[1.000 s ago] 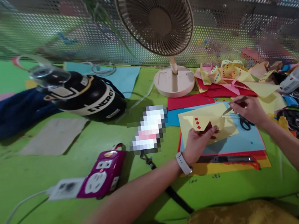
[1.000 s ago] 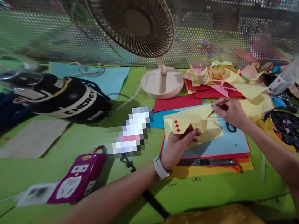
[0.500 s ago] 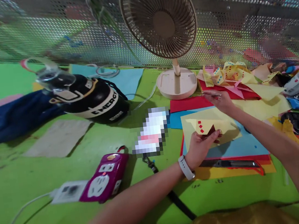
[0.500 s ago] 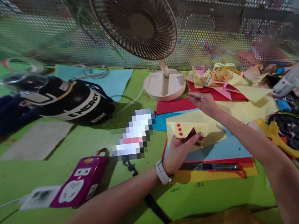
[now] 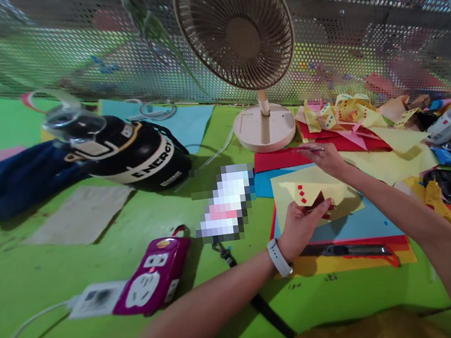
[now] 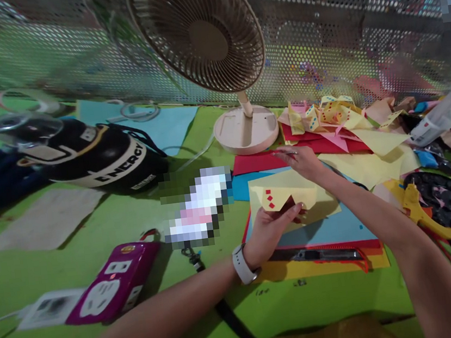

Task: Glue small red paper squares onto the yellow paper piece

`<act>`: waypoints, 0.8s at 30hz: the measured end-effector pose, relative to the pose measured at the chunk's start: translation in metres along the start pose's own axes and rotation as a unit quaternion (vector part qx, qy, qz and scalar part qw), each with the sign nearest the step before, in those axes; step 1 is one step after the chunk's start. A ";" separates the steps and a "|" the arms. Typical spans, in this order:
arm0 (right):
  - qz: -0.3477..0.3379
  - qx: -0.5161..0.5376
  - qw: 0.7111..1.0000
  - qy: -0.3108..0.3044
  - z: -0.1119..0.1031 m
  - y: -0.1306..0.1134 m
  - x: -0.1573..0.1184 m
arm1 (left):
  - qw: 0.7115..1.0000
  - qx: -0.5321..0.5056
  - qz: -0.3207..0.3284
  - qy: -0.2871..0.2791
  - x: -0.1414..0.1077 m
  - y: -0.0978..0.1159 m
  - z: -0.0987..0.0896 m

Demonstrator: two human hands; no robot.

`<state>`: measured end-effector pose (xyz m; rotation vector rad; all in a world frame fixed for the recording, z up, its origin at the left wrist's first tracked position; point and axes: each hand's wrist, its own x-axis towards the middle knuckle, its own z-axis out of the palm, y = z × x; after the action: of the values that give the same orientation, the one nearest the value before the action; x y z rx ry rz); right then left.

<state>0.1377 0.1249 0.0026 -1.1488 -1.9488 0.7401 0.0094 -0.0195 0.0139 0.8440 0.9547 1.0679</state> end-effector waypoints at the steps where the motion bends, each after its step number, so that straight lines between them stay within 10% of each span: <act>1: 0.007 0.004 1.000 0.007 0.001 0.001 0.001 | 1.000 -0.001 0.001 -0.001 0.000 0.000 0.000; 24: 0.054 -0.010 0.997 0.051 -0.025 0.004 -0.012 | 1.000 0.005 -0.001 -0.007 -0.001 0.000 0.000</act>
<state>0.1638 0.1182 0.0095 -1.2878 -1.8242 0.7067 0.0088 -0.0198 0.0143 0.8571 0.9492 1.0557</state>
